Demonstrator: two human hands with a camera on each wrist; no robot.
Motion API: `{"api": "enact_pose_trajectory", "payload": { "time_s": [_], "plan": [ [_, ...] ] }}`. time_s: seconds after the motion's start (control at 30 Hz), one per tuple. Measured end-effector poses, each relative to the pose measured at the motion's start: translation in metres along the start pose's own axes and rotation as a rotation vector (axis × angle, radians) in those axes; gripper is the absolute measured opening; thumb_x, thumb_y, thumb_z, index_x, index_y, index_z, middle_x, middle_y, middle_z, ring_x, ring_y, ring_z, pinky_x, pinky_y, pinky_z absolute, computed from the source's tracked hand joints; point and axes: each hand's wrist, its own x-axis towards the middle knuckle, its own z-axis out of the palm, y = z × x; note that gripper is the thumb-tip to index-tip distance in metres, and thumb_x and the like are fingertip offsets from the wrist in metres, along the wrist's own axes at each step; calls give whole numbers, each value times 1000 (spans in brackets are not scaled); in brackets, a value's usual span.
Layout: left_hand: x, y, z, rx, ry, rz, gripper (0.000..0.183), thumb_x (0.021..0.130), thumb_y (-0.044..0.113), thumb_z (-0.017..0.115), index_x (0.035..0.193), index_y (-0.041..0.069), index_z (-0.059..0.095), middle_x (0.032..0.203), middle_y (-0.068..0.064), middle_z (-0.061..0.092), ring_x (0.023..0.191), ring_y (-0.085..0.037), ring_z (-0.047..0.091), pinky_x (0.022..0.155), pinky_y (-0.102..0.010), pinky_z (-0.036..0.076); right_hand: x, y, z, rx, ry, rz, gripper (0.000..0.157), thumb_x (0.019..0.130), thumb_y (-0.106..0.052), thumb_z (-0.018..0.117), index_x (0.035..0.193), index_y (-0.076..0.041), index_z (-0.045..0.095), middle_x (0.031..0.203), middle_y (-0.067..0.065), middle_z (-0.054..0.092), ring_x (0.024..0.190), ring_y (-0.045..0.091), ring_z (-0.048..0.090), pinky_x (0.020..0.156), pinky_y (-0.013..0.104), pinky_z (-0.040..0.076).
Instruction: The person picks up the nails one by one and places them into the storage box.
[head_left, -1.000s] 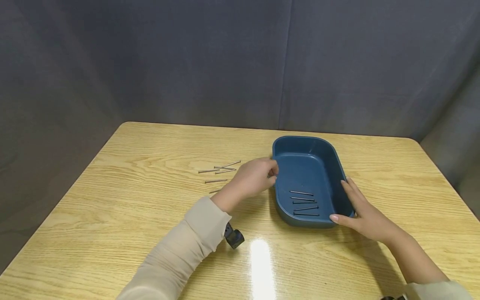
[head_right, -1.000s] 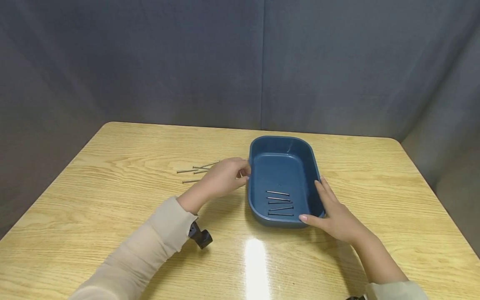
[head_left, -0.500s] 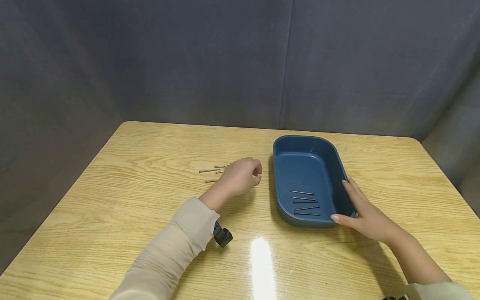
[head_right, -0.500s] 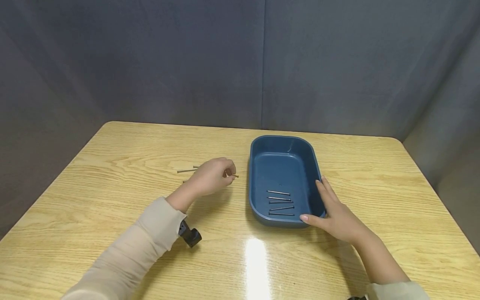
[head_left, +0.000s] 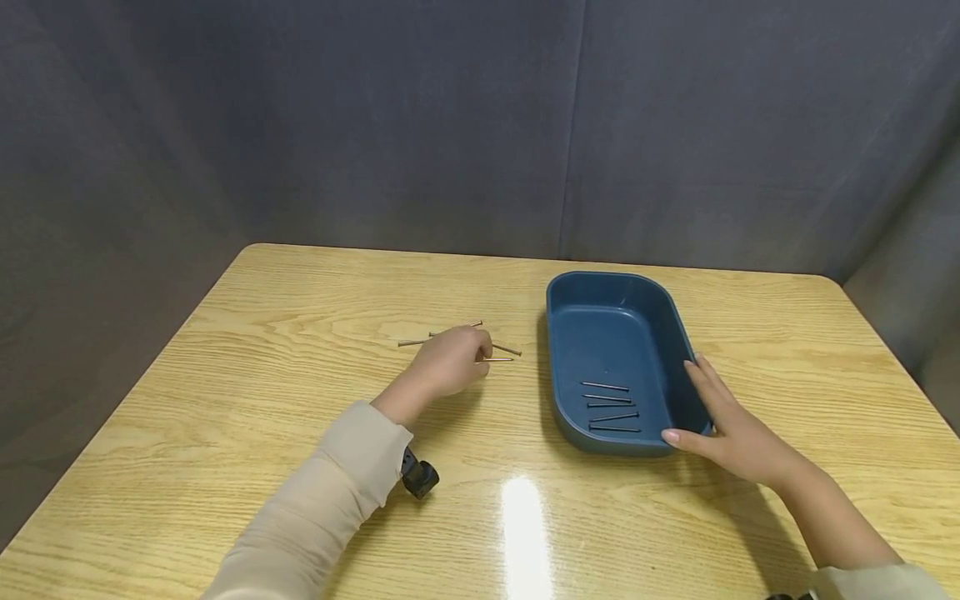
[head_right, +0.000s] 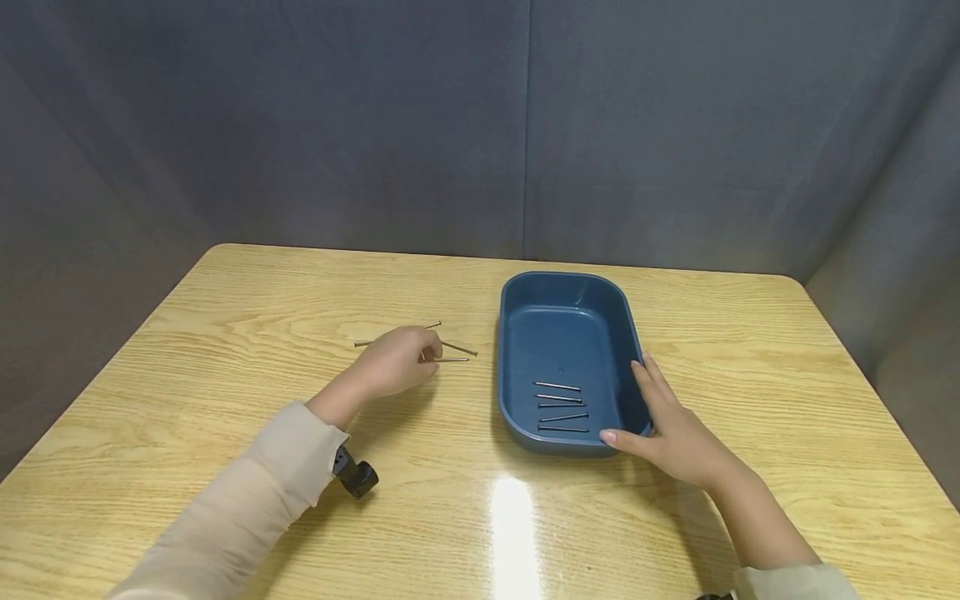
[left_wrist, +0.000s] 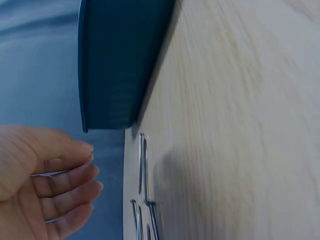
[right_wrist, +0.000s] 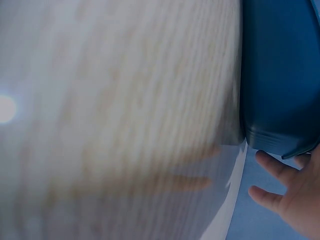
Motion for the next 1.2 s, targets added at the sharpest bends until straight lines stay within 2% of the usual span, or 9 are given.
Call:
{"api": "enact_pose_trajectory", "payload": {
  "time_s": [0.13,0.4,0.63,0.9,1.2],
  "plan": [
    [-5,-8,0,24,-16,-15,20,85,9,59,104,4,63,101,-7,63,87,-19,58,75,-33,48,0,0,0,-3,0,1,95,85,-32,62,146,-8,-6,150,20,-14,134,47,-4,93,71,14],
    [-12,-22,3,60,-43,-49,20,84,8,59,103,3,62,97,-7,63,74,-16,53,69,-30,47,0,1,0,-4,1,-5,95,85,-31,63,146,-8,-6,150,20,-14,134,48,-3,94,71,14],
    [-13,-26,4,84,-62,-89,19,86,9,59,102,2,62,99,-9,65,70,-15,53,62,-28,47,0,1,0,2,-9,8,95,85,-32,62,146,-9,-7,150,20,-15,134,48,-4,93,71,14],
    [-14,-32,6,100,-98,-108,11,83,5,60,94,5,62,91,-6,62,72,-16,51,63,-30,45,1,1,0,2,-16,0,94,86,-31,62,146,-9,-7,150,18,-15,134,47,-5,93,71,15],
    [-9,-33,8,131,-111,-105,13,83,5,60,95,5,63,97,-7,63,77,-17,53,68,-32,47,1,2,0,13,-22,8,95,86,-31,62,146,-9,-9,150,18,-17,134,47,-6,93,71,14]
  ]
}}
